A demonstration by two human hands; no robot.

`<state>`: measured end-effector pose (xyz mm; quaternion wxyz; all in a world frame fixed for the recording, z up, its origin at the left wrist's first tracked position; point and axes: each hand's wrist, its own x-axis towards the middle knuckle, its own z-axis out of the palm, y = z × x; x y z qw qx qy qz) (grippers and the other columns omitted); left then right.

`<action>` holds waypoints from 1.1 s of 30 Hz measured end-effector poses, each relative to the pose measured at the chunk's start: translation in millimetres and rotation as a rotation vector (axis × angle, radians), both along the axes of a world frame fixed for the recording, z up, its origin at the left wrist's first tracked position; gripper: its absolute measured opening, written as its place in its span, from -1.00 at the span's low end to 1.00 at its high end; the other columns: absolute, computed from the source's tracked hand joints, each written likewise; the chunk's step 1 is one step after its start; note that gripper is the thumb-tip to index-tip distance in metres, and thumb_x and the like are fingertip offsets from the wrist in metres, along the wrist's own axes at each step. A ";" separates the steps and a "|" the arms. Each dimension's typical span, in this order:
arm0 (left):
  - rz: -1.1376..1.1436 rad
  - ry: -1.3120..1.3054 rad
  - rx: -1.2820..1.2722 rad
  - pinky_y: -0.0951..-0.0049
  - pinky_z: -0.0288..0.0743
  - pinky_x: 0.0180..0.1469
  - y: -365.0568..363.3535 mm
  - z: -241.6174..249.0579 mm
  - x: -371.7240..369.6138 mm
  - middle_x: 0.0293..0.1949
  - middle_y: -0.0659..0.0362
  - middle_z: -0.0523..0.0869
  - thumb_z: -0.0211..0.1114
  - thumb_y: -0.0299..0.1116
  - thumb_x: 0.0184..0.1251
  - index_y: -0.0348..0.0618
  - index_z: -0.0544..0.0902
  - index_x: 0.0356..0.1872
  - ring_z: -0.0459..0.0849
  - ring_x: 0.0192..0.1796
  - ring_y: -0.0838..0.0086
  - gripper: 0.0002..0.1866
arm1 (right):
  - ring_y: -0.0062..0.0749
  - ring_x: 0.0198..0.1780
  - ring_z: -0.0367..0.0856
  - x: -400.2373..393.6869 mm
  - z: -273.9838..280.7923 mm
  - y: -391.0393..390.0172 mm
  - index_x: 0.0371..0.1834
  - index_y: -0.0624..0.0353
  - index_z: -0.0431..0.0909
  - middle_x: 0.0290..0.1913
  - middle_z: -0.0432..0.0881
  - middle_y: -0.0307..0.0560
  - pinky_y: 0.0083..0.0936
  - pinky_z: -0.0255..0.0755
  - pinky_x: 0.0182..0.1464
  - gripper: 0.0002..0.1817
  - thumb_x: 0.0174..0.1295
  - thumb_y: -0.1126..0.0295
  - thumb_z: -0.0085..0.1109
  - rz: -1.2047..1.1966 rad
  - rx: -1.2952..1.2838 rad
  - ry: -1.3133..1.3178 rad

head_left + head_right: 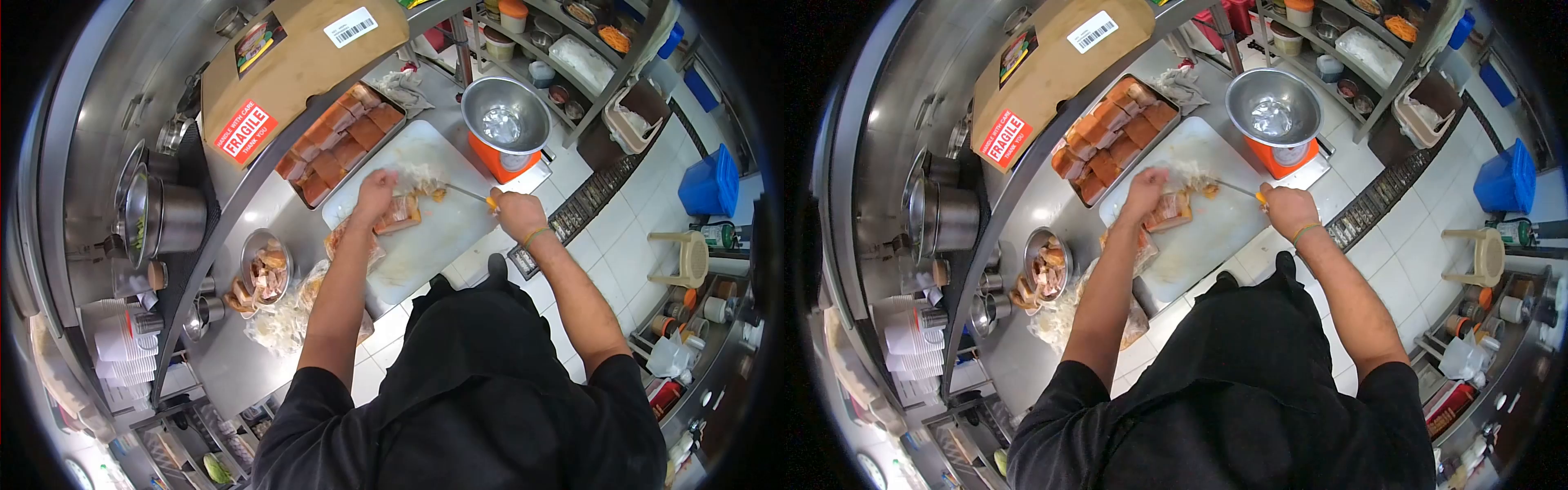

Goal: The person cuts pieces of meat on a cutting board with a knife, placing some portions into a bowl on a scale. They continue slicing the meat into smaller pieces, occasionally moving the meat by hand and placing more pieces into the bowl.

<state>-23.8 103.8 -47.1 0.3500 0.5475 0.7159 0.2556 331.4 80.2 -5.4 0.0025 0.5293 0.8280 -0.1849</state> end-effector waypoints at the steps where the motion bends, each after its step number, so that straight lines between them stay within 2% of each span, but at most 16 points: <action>1: 0.068 -0.175 0.070 0.40 0.54 0.04 1.9 -3.1 -1.4 -0.11 0.23 0.78 0.24 -0.17 0.68 -0.20 0.76 -0.08 0.67 -0.08 0.49 -0.70 | 0.05 -0.10 0.83 1.2 1.0 0.3 0.03 0.14 0.59 -0.20 0.81 0.09 -0.02 0.66 -0.07 -0.74 0.45 0.21 0.26 -0.003 -0.014 -0.020; 3: 0.206 -0.527 0.216 0.46 0.52 0.10 10.2 -6.3 -5.4 -0.07 0.30 0.76 0.22 -0.24 0.70 -0.14 0.76 0.03 0.63 -0.04 0.59 -0.77 | 0.04 -0.10 0.83 4.2 5.4 2.2 0.03 0.15 0.59 -0.21 0.81 0.08 -0.03 0.67 -0.08 -0.74 0.44 0.23 0.26 -0.006 -0.037 -0.062; 4: 0.190 -0.720 0.187 0.45 0.49 0.20 7.6 16.6 -2.3 0.00 0.32 0.76 0.19 -0.26 0.73 -0.10 0.71 0.10 0.63 0.05 0.57 -0.79 | 0.04 -0.10 0.83 5.3 3.8 2.6 0.03 0.15 0.59 -0.20 0.81 0.08 -0.03 0.67 -0.08 -0.74 0.44 0.23 0.26 -0.006 -0.037 -0.062; 8: 0.337 -0.886 0.343 0.28 0.58 0.21 0.7 49.3 -25.9 -0.01 0.29 0.79 0.22 -0.35 0.67 -0.05 0.71 0.09 0.70 0.07 0.52 -0.84 | 0.03 -0.09 0.84 8.2 2.2 -1.6 0.02 0.15 0.60 -0.20 0.82 0.09 -0.02 0.67 -0.07 -0.74 0.44 0.23 0.26 -0.007 -0.029 -0.052; 11: 0.304 -0.915 0.518 0.24 0.64 0.18 -36.4 86.2 -59.3 -0.04 0.25 0.80 0.22 -0.42 0.64 -0.07 0.70 0.04 0.73 0.02 0.49 -0.86 | 0.12 -0.05 0.82 4.1 10.5 -9.0 0.04 0.18 0.59 -0.16 0.82 0.15 0.03 0.65 -0.02 -0.73 0.42 0.26 0.27 -0.074 -0.064 -0.023; 12: 0.316 -0.889 0.577 0.22 0.67 0.15 -54.7 97.5 -70.7 -0.08 0.22 0.79 0.19 -0.48 0.60 -0.10 0.68 -0.03 0.74 -0.05 0.48 -0.88 | 0.15 -0.04 0.81 7.9 8.6 -11.8 0.05 0.19 0.59 -0.16 0.81 0.18 0.05 0.64 0.00 -0.71 0.41 0.26 0.28 -0.101 -0.066 -0.011; 16: 0.617 -0.772 0.731 0.54 0.51 -0.14 -150.7 119.8 -135.2 -0.28 0.35 0.72 0.29 -0.50 0.46 -0.06 0.68 -0.21 0.65 -0.21 0.65 -0.93 | 0.28 -0.03 0.77 -5.6 15.0 -17.6 0.05 0.23 0.57 -0.14 0.79 0.29 0.11 0.60 0.02 -0.70 0.43 0.25 0.29 -0.085 -0.076 0.047; 21: 1.017 -0.202 0.578 0.55 0.38 -0.24 -302.2 152.5 -174.7 -0.35 0.37 0.63 0.34 -0.46 0.42 -0.11 0.62 -0.30 0.50 -0.31 0.69 -0.92 | 0.35 -0.10 0.75 -12.1 13.5 -33.7 -0.02 0.21 0.53 -0.20 0.77 0.31 0.16 0.57 -0.10 -0.71 0.45 0.21 0.31 -0.043 -0.082 0.072; 23: 1.111 -0.076 0.516 0.53 0.40 -0.26 -368.5 118.2 -217.5 -0.38 0.37 0.61 0.35 -0.47 0.40 -0.14 0.63 -0.29 0.53 -0.29 0.68 -0.94 | 0.37 -0.13 0.74 -12.9 6.5 -37.5 -0.02 0.19 0.52 -0.23 0.76 0.31 0.16 0.57 -0.13 -0.70 0.45 0.21 0.32 -0.018 -0.094 0.084; 24: 1.202 -0.031 0.549 0.37 0.49 -0.24 -385.2 102.3 -229.1 -0.43 0.28 0.64 0.39 -0.38 0.41 -0.19 0.64 -0.26 0.61 -0.33 0.48 -0.87 | 0.37 -0.13 0.74 -13.0 1.1 -37.0 -0.02 0.19 0.52 -0.24 0.76 0.30 0.15 0.57 -0.13 -0.70 0.45 0.21 0.32 -0.002 -0.084 0.097; 27: 1.252 0.494 0.094 0.17 0.60 -0.03 -412.8 37.5 -256.8 -0.23 0.04 0.75 0.49 -0.24 0.39 -0.25 0.64 -0.25 0.72 -0.16 0.15 -0.72 | 0.36 -0.13 0.74 -9.3 -10.3 -40.1 -0.02 0.18 0.53 -0.24 0.76 0.29 0.15 0.57 -0.12 -0.70 0.44 0.21 0.33 0.027 -0.055 0.120; 28: 1.145 0.648 -0.095 0.00 0.56 0.29 -424.3 -2.4 -271.5 0.14 -0.21 0.71 0.57 0.08 0.28 -0.31 0.66 0.02 0.67 0.18 -0.16 -0.39 | 0.35 -0.12 0.74 -10.4 -10.4 -37.3 -0.02 0.18 0.54 -0.23 0.76 0.29 0.15 0.57 -0.12 -0.70 0.43 0.21 0.34 0.021 -0.045 0.119; 30: 0.975 0.778 -0.462 -0.09 0.42 0.49 -425.9 -33.8 -262.7 0.40 -0.28 0.55 0.53 0.35 0.18 -0.32 0.53 0.38 0.51 0.45 -0.24 -0.01 | 0.34 -0.08 0.75 -7.2 -8.5 -33.9 0.02 0.16 0.55 -0.20 0.78 0.27 0.14 0.58 -0.08 -0.68 0.41 0.19 0.35 -0.014 -0.025 0.133; 31: 1.002 0.682 -0.540 -0.18 0.34 0.55 -420.8 -33.5 -265.4 0.46 -0.31 0.49 0.41 0.59 0.09 -0.29 0.35 0.58 0.44 0.53 -0.26 0.26 | 0.32 -0.07 0.75 -9.6 1.5 -32.8 0.06 0.15 0.56 -0.16 0.79 0.26 0.14 0.58 -0.05 -0.65 0.40 0.16 0.35 -0.054 -0.025 0.081; 32: 1.150 0.624 -0.459 -0.23 0.30 0.54 -402.7 -3.9 -236.9 0.53 -0.30 0.41 0.36 0.65 0.08 -0.26 0.38 0.58 0.40 0.56 -0.22 0.28 | 0.30 -0.06 0.76 -7.8 7.9 -32.8 0.04 0.15 0.55 -0.11 0.79 0.25 0.13 0.59 -0.04 -0.63 0.40 0.13 0.35 -0.064 -0.026 0.077; 33: 1.237 0.807 -0.680 -0.25 0.43 0.40 -397.7 -16.2 -250.1 0.50 -0.27 0.45 0.38 0.69 0.00 -0.13 0.30 0.63 0.51 0.46 -0.23 0.33 | 0.26 -0.06 0.77 -2.2 1.3 -31.6 0.02 0.15 0.53 -0.09 0.78 0.23 0.10 0.61 -0.06 -0.63 0.39 0.12 0.36 -0.039 0.028 0.088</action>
